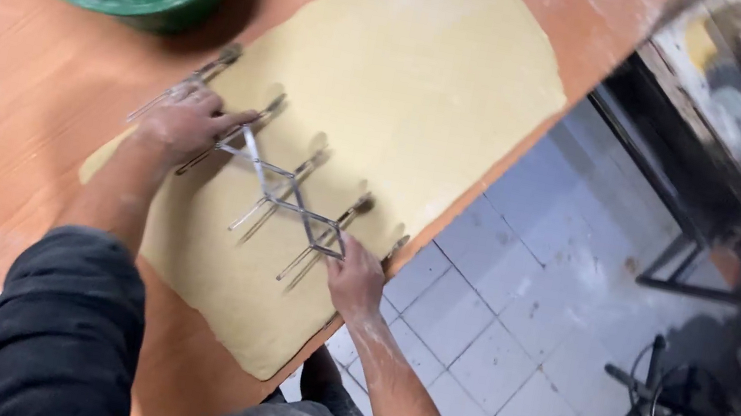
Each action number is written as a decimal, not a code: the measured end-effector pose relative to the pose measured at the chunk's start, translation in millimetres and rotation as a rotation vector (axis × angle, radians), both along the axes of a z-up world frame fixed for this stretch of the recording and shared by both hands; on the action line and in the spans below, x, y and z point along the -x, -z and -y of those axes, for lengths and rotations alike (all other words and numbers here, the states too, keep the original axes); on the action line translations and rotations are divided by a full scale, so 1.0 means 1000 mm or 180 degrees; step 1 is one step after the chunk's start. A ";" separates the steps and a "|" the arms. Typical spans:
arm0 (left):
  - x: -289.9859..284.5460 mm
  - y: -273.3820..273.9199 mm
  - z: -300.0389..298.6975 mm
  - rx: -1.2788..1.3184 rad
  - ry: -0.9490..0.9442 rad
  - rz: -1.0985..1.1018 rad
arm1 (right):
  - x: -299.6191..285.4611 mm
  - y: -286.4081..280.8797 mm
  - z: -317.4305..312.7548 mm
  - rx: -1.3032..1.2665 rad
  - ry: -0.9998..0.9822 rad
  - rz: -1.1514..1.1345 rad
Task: Cutting rolled-out pastry dough into uniform strips using a multi-wheel dough cutter and a knife.
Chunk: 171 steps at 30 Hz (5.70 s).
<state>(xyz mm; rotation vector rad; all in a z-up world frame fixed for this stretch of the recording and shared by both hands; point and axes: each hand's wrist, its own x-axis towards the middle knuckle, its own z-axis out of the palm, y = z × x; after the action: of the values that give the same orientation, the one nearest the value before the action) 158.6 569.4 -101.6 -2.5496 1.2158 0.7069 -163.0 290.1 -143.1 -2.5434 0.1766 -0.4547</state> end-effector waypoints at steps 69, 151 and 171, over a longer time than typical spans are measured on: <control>0.043 0.016 -0.074 0.0137 0.0232 0.0600 | 0.052 -0.028 -0.054 -0.0258 -0.0250 -0.0350; 0.174 -0.099 -0.268 0.1268 0.1199 0.0579 | 0.157 -0.160 -0.241 -0.1704 -0.1370 -0.1902; 0.188 -0.138 -0.246 0.1723 0.0416 0.0466 | 0.142 -0.189 -0.233 -0.2235 -0.1231 -0.2082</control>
<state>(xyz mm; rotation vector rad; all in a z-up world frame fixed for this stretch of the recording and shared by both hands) -29.4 815.3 36.5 -2.8268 1.6854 0.1664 -304.9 523.5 45.7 -1.8697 0.0568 0.5199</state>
